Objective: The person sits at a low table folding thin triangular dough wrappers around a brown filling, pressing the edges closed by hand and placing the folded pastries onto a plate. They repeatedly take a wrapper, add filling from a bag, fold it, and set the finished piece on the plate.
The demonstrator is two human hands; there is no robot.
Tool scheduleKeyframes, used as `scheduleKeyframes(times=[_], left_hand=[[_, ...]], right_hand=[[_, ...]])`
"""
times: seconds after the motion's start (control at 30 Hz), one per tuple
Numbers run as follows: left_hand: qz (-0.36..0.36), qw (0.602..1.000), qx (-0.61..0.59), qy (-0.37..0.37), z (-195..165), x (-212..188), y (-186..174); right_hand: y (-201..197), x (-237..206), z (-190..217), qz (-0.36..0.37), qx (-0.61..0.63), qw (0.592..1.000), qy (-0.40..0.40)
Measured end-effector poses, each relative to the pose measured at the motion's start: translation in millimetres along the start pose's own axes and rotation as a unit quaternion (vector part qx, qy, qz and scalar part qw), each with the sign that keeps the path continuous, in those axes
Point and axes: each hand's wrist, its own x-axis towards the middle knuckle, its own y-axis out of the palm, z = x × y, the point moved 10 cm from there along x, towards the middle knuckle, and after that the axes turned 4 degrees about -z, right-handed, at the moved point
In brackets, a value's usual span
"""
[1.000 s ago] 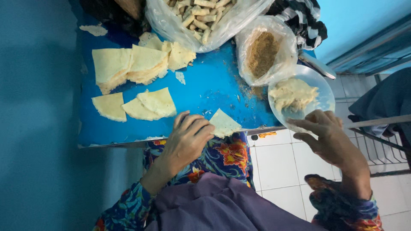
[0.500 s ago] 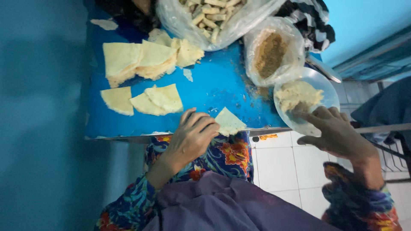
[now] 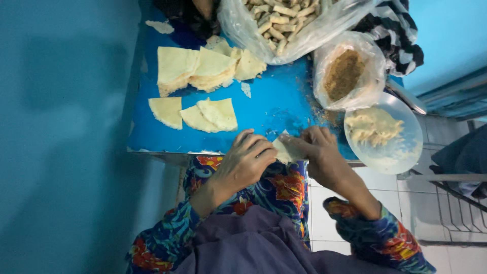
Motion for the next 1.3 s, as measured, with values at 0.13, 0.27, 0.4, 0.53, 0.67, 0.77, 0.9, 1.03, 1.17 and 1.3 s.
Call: scheduleKeyframes(times=[0.13,0.27,0.4,0.53,0.67,0.77,0.9,1.03,1.17,1.3], left_hand=[[-0.007,1.000,0.006,0.000,2,-3,2],[-0.010,1.000,-0.002,0.007,4,-2,3],[-0.009,1.000,-0.013,-0.011,5,-4,4],[-0.007,1.000,-0.003,-0.012,5,-5,5],[-0.014,1.000,0.000,0.001,3,-2,2],[-0.015,1.000,-0.010,-0.008,3,-1,0],[-0.008,1.000,-0.006,-0.010,3,-4,0],[-0.013,1.000,-0.004,-0.009,5,-3,2],[-0.016,1.000,0.001,0.001,2,-3,2],[-0.015,1.000,-0.011,-0.014,4,-3,-1]], right_hand=[[-8,1,14,-0.075,-0.181,0.979,-0.059],[-19,0,11,-0.116,-0.187,0.973,-0.071],[-13,-2,5,-0.099,-0.200,0.973,-0.060],[-5,-3,13,-0.090,-0.275,0.954,-0.084],[-19,1,13,-0.127,-0.228,0.963,-0.073],[-11,2,20,-0.104,-0.205,0.969,-0.090],[0,-5,24,-0.079,-0.133,0.984,-0.087],[-12,-11,11,-0.079,-0.122,0.985,-0.092],[-22,-7,-2,-0.119,-0.074,0.989,-0.048],[-6,-15,16,-0.095,-0.145,0.982,-0.074]])
